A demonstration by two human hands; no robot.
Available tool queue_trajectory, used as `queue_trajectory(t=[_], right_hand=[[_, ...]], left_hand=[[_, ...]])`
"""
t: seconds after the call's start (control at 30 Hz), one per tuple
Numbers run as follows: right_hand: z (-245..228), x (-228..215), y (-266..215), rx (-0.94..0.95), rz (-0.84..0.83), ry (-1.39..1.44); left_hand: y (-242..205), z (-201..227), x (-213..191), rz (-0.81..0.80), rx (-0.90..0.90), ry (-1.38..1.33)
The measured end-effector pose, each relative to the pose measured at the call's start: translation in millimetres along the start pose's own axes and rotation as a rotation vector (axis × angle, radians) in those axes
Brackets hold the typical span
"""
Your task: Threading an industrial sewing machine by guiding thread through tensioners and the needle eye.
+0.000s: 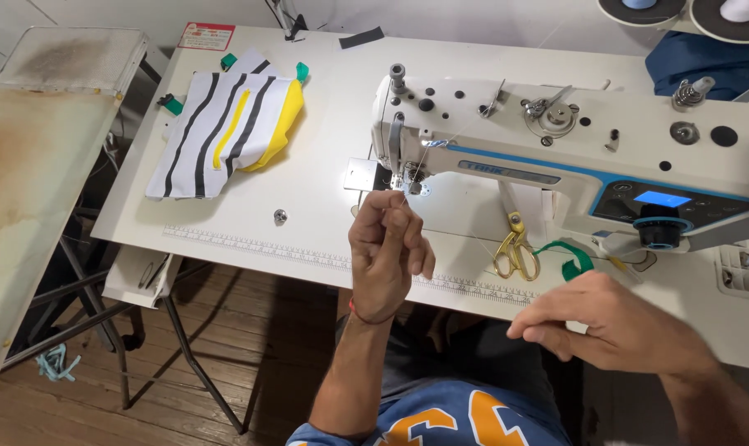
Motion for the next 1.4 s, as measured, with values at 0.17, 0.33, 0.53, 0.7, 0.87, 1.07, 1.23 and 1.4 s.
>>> queue_trajectory(t=[0.17, 0.33, 0.53, 0.7, 0.87, 1.07, 1.23, 1.4], right_hand=[[16.4, 36.2, -14.1, 0.458, -0.237, 0.273], [6.5, 49.4, -43.4, 0.107, 0.151, -0.190], [43.0, 68.4, -137.5, 0.771, -0.229, -0.264], [30.7, 78.0, -188.2, 1.187, -0.558, -0.316], [-3.6, 61.1, -150.3, 0.765, 0.164, -0.324], [-1.2, 0.9, -89.5, 0.551, 0.238, -0.484], [-7.9, -71.1, -5.8, 0.291, 0.064, -0.447], [20.7, -136.6, 41.6, 0.157, 0.087, -0.609]], left_hand=[[-0.8, 22.8, 11.7, 0.043, 0.014, 0.196], [-1.5, 45.2, 3.8, 0.099, 0.257, 1.080], [-9.5, 34.6, -17.6, 0.165, 0.214, 1.103], [-22.2, 26.9, -34.8, 0.254, 0.142, 1.015], [-16.3, 41.8, -68.2, 0.290, 0.013, 1.166], [-24.6, 77.7, -33.1, 0.233, 0.341, 1.906], [-23.7, 55.6, 56.5, 0.075, 0.433, 0.970], [47.5, -15.2, 100.9, -0.179, 0.041, 0.826]])
Point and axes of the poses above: each hand's wrist, its own y-axis towards the middle knuckle, its own x-axis out of the palm, z = x × y, the point moved 2 cm from there along y, towards the middle knuckle, and after that the axes turned 10 degrees about -z, right-handed, at the moved point
